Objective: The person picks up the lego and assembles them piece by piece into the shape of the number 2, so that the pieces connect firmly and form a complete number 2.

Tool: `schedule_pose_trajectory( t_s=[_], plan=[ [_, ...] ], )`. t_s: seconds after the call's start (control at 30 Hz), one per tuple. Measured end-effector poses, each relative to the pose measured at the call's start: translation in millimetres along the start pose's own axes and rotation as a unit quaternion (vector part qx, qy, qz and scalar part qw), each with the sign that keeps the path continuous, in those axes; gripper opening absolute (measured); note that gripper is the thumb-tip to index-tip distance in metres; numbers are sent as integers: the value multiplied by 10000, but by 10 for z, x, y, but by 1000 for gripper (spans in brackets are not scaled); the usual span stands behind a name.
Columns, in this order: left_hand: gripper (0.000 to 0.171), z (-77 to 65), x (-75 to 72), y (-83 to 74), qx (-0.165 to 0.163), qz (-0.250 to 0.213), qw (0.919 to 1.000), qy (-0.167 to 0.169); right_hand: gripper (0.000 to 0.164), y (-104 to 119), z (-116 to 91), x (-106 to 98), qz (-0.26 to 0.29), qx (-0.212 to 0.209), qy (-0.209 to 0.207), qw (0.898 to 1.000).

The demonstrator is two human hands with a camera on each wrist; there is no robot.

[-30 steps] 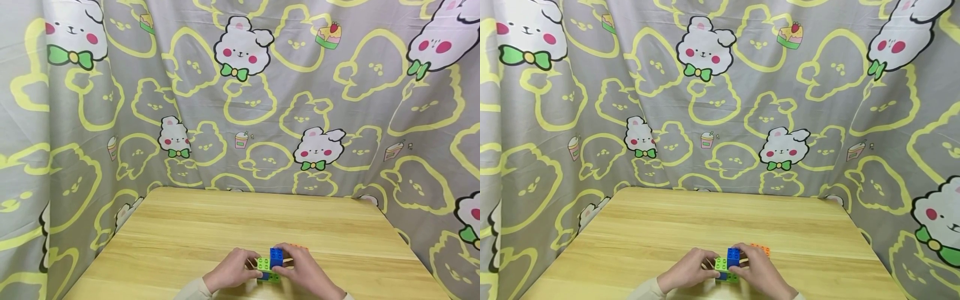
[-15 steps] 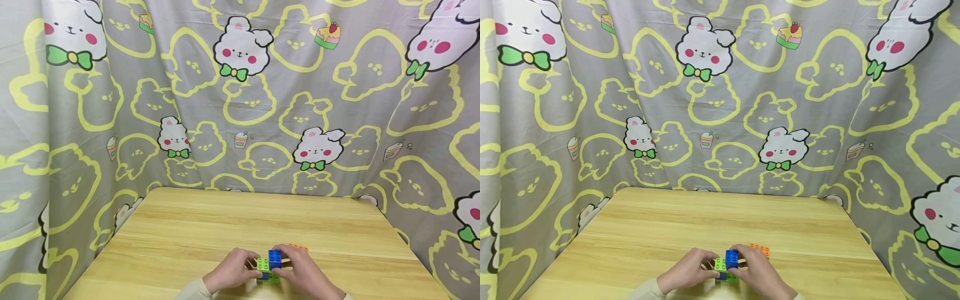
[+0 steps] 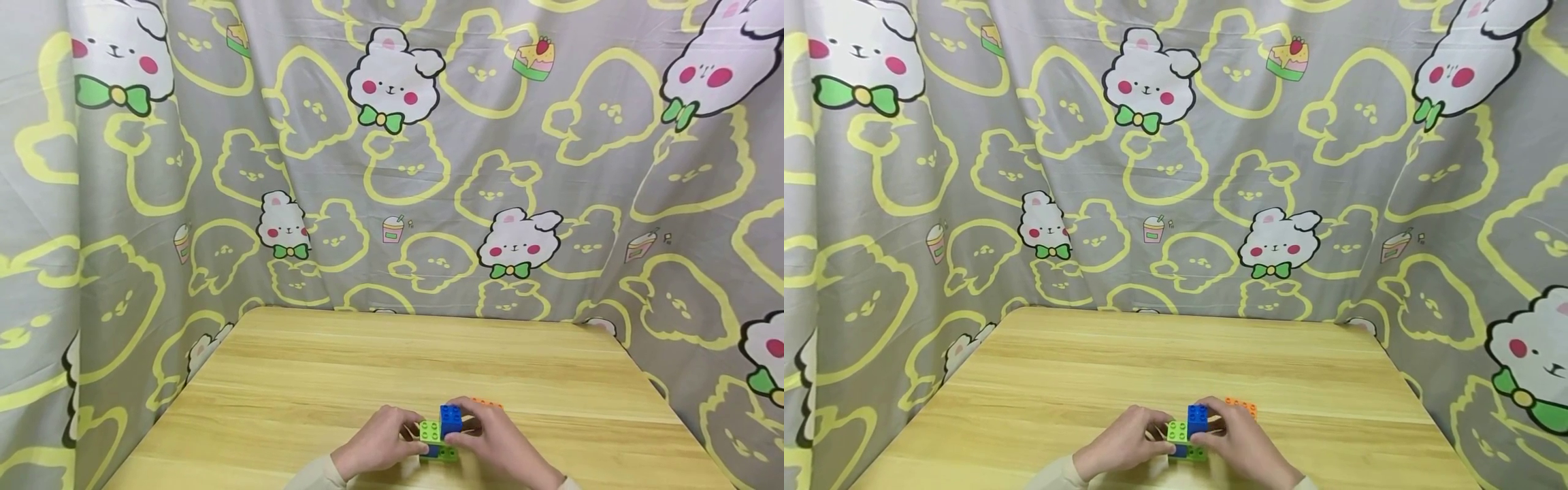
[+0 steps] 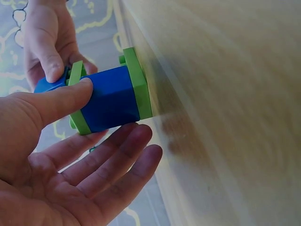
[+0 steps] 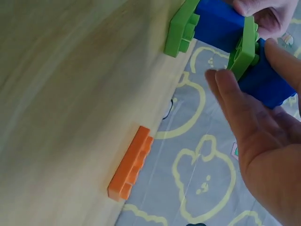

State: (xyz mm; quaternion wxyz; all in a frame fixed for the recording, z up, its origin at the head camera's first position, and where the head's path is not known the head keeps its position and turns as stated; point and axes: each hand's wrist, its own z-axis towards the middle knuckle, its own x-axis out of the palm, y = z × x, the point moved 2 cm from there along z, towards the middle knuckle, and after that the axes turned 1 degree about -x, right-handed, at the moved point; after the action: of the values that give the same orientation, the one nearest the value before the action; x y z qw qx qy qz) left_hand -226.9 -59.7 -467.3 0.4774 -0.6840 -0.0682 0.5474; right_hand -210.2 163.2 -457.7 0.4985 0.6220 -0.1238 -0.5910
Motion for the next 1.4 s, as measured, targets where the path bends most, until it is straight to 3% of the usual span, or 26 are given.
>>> schedule_pose_trajectory(
  t_s=[0.7,0.97,1.4],
  plan=[
    [22,10,2,19,21,-79,10000,51,51,3,-7,9,-155,-95,-84,9998],
    [20,5,-5,10,64,15,10000,46,46,1,0,19,-286,-286,-176,9990],
    [21,3,-4,11,78,-4,10000,61,49,-65,-2,24,-258,-264,-234,9990]
  ],
)
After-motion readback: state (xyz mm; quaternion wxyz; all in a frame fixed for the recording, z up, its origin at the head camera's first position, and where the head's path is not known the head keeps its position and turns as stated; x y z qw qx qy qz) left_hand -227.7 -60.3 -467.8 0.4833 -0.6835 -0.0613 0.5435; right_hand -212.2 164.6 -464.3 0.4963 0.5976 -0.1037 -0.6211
